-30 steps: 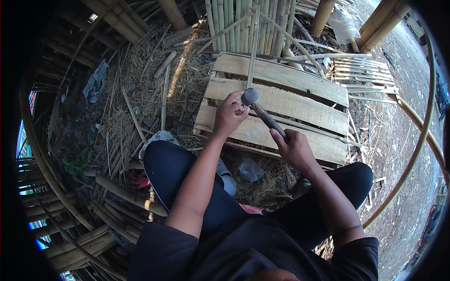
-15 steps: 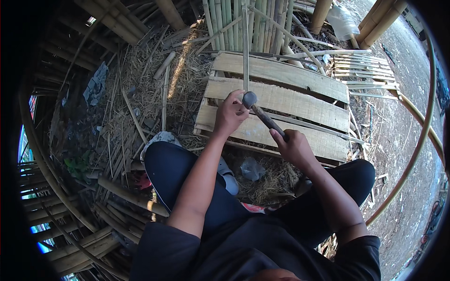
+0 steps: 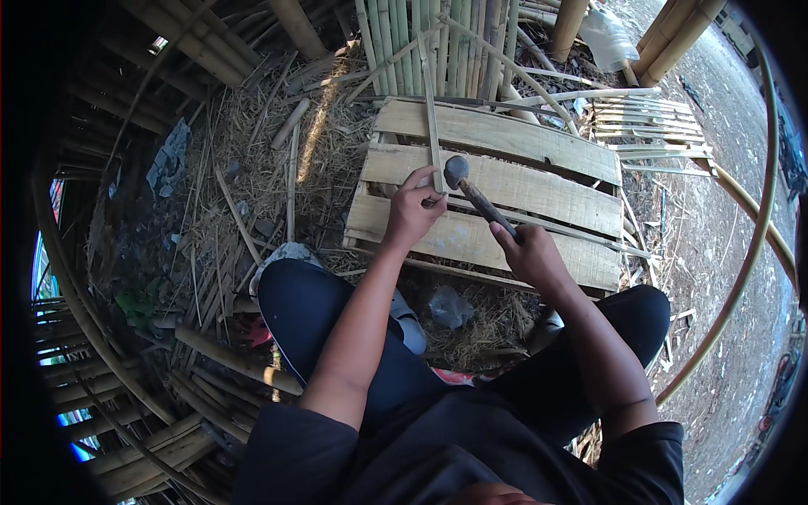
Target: The person constructs a bamboo structure by hand, using a hammer to drive nails into strips of bamboo positioned over a wooden frame. The person retrieves nails from a plastic bag, positions the bamboo strips, and secures them with the hammer.
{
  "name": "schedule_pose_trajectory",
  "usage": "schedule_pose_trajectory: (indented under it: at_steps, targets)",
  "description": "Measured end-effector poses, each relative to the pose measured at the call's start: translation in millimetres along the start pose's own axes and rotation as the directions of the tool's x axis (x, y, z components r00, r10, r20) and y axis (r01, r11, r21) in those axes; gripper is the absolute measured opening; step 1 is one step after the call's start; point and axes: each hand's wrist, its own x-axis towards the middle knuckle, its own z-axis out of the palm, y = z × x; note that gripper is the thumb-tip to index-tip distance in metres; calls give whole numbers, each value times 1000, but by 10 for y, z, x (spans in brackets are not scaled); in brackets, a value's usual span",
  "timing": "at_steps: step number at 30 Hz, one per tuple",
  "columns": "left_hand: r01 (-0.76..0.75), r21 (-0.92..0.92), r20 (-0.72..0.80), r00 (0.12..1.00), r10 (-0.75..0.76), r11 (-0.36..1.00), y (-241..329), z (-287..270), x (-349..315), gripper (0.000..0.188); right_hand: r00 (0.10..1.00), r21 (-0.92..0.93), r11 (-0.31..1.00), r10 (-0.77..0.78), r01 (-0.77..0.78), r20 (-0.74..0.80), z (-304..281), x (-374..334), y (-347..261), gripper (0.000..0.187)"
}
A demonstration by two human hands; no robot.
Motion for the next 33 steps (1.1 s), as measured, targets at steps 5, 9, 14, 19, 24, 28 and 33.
schedule_pose_trajectory:
  at_steps: [5,9,14,19,24,28,33]
  targets:
    - [22,-30,34,999,-21,999,-122,33,-8,11,999,36,998,53,-53,7,-139,58,-111,66]
    - [-44,-18,-43,998,43,999,-101,88,31,12,997,-17,1000,17,-19,-78,-189,186,60,64]
    - [4,-7,-66,998,-5,1000,-83,77,35,13,962,-199,979,-14,-42,-272,-217,389,162,56]
    - [5,-11,-74,997,-6,1000,-93,92,34,13,891,-421,907,-163,-34,-423,-137,831,465,38]
    - [28,26,-92,995,-25,999,-119,57,-2,12,836,-507,862,-258,-27,-484,-122,1031,751,23]
    - [14,59,-111,994,-8,998,-118,41,10,11,794,-475,879,-309,29,-524,-161,1160,902,15]
    - [185,-23,-31,982,-185,983,-81,30,40,12,759,-470,881,-341,53,-555,-238,1247,1044,14]
